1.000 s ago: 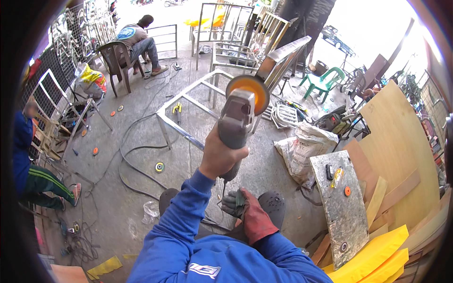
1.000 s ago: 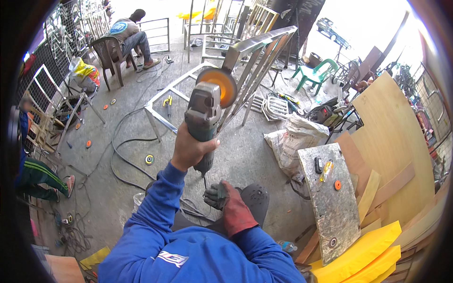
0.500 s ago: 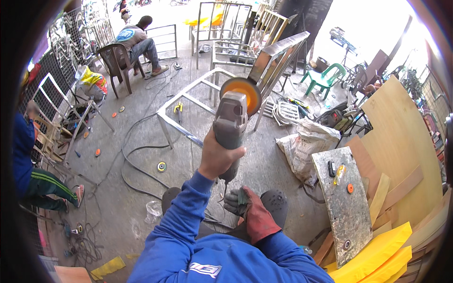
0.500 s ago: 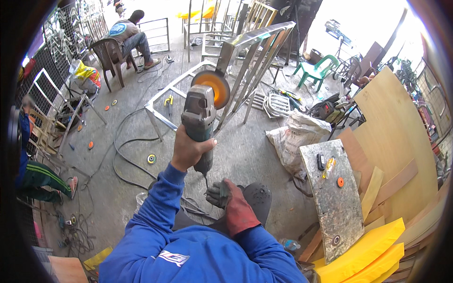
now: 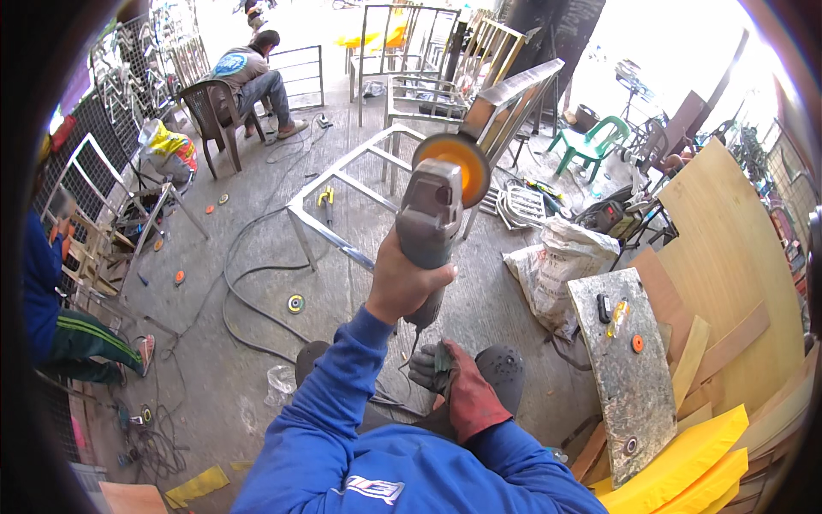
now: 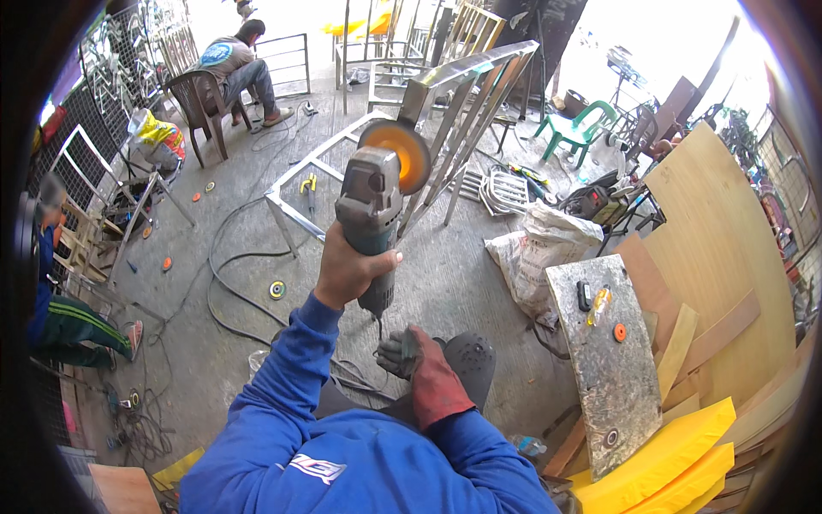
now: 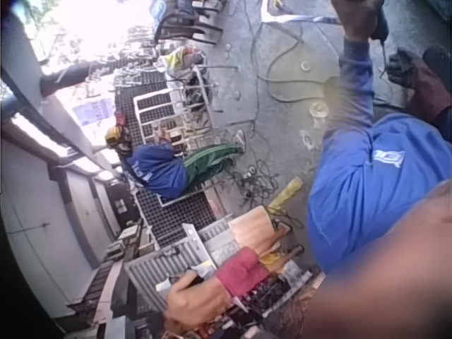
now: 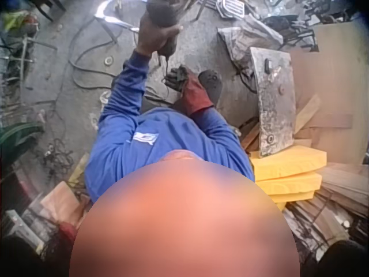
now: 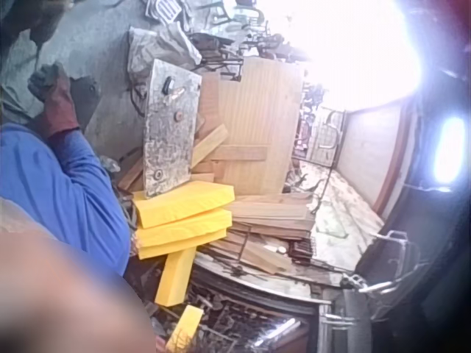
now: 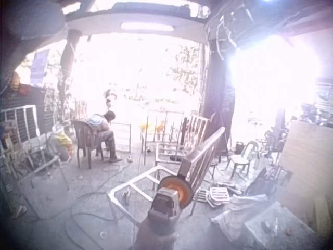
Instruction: The person uses an angle grinder to smooth the surface of a metal chair frame. They hold the frame with one hand and operate the grinder with the other, moving along the joints and edges.
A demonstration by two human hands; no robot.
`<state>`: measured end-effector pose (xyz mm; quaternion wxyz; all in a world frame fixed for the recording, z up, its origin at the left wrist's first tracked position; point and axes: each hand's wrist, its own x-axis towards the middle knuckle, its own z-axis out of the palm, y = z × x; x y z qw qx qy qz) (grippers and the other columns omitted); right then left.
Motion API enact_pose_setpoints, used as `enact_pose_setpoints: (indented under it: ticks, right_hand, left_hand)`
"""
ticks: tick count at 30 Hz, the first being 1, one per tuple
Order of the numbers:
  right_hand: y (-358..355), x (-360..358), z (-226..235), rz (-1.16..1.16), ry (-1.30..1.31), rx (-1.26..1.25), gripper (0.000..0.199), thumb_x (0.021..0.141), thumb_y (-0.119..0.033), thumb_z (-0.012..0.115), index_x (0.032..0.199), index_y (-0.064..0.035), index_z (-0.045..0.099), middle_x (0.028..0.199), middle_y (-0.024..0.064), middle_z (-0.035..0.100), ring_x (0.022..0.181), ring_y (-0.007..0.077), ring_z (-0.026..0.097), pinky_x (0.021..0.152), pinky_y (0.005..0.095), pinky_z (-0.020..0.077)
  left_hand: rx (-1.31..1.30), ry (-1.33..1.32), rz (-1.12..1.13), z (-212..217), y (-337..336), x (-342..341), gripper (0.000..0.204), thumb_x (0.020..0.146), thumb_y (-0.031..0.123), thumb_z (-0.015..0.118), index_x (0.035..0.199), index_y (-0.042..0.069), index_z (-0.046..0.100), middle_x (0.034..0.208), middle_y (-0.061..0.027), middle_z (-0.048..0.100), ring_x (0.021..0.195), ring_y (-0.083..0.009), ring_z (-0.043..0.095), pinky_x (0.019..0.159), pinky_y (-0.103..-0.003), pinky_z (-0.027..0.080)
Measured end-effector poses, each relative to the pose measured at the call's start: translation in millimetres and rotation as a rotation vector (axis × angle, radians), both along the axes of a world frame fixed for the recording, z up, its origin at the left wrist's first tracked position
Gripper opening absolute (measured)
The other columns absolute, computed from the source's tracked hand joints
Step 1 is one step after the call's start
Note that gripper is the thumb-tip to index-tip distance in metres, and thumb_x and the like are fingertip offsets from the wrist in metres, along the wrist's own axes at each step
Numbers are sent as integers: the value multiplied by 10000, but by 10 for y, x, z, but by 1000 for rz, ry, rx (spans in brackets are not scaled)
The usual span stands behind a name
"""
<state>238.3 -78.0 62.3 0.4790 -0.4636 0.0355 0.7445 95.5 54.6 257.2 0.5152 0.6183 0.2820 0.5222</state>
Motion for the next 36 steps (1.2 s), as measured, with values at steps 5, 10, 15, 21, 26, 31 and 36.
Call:
enact_pose_setpoints:
  ticks: [5, 10, 15, 21, 26, 31, 36]
  right_hand:
    - [-1, -15, 71, -11, 9, 11, 688, 1075, -511, 365, 1474, 49, 384, 1317, 315, 588, 1155, 460, 633, 944, 596, 566]
    - [14, -3, 24, -8, -21, -20, 684, 1073, -506, 372, 1464, 56, 391, 1337, 315, 585, 1166, 465, 630, 951, 595, 561]
    - [-13, 26, -26, 20, 21, 18, 715, 1061, -526, 395, 1482, 52, 379, 1353, 312, 583, 1202, 483, 613, 993, 617, 526]
    - [-6, 12, -35, 45, 32, 22, 721, 1062, -524, 398, 1514, 36, 354, 1350, 309, 586, 1224, 484, 600, 1014, 633, 505]
    - [0, 16, -51, -1, 92, -5, 704, 1063, -512, 402, 1509, 31, 358, 1295, 295, 604, 1198, 469, 611, 1003, 633, 513]
    - [-44, 48, -4, -6, 59, 51, 670, 1062, -500, 406, 1459, 39, 396, 1270, 287, 612, 1189, 460, 615, 996, 627, 523]
    - [-78, 46, 29, -22, 22, 39, 659, 1060, -497, 408, 1431, 49, 416, 1260, 287, 620, 1151, 467, 635, 986, 632, 527]
  left_hand:
    - [83, -36, -9, 159, 124, 69, 570, 668, 108, 879, 1159, 19, 602, 1001, -76, 695, 873, -174, 682, 810, -337, 565]
    - [-10, 20, 12, -3, 112, -18, 529, 678, 75, 873, 1137, 21, 618, 976, -72, 703, 849, -166, 685, 786, -336, 571]
    - [-100, 76, 43, -277, -53, -64, 508, 683, 53, 866, 1127, 15, 624, 973, -66, 702, 854, -168, 686, 783, -330, 571]
    - [66, 51, 61, -9, 47, -43, 501, 682, 59, 855, 1126, 16, 627, 957, -68, 704, 843, -157, 687, 771, -326, 570]
    - [110, -43, -21, 159, 170, 10, 467, 672, 63, 856, 1086, 18, 645, 942, -70, 705, 815, -151, 685, 739, -320, 569]
    - [-7, -8, 30, -142, 56, 4, 466, 679, 71, 869, 1082, 12, 643, 942, -63, 701, 800, -147, 680, 731, -317, 569]
    - [-66, -22, 16, -305, -50, 8, 450, 687, 74, 870, 1069, 8, 641, 937, -59, 697, 798, -151, 680, 724, -319, 571]
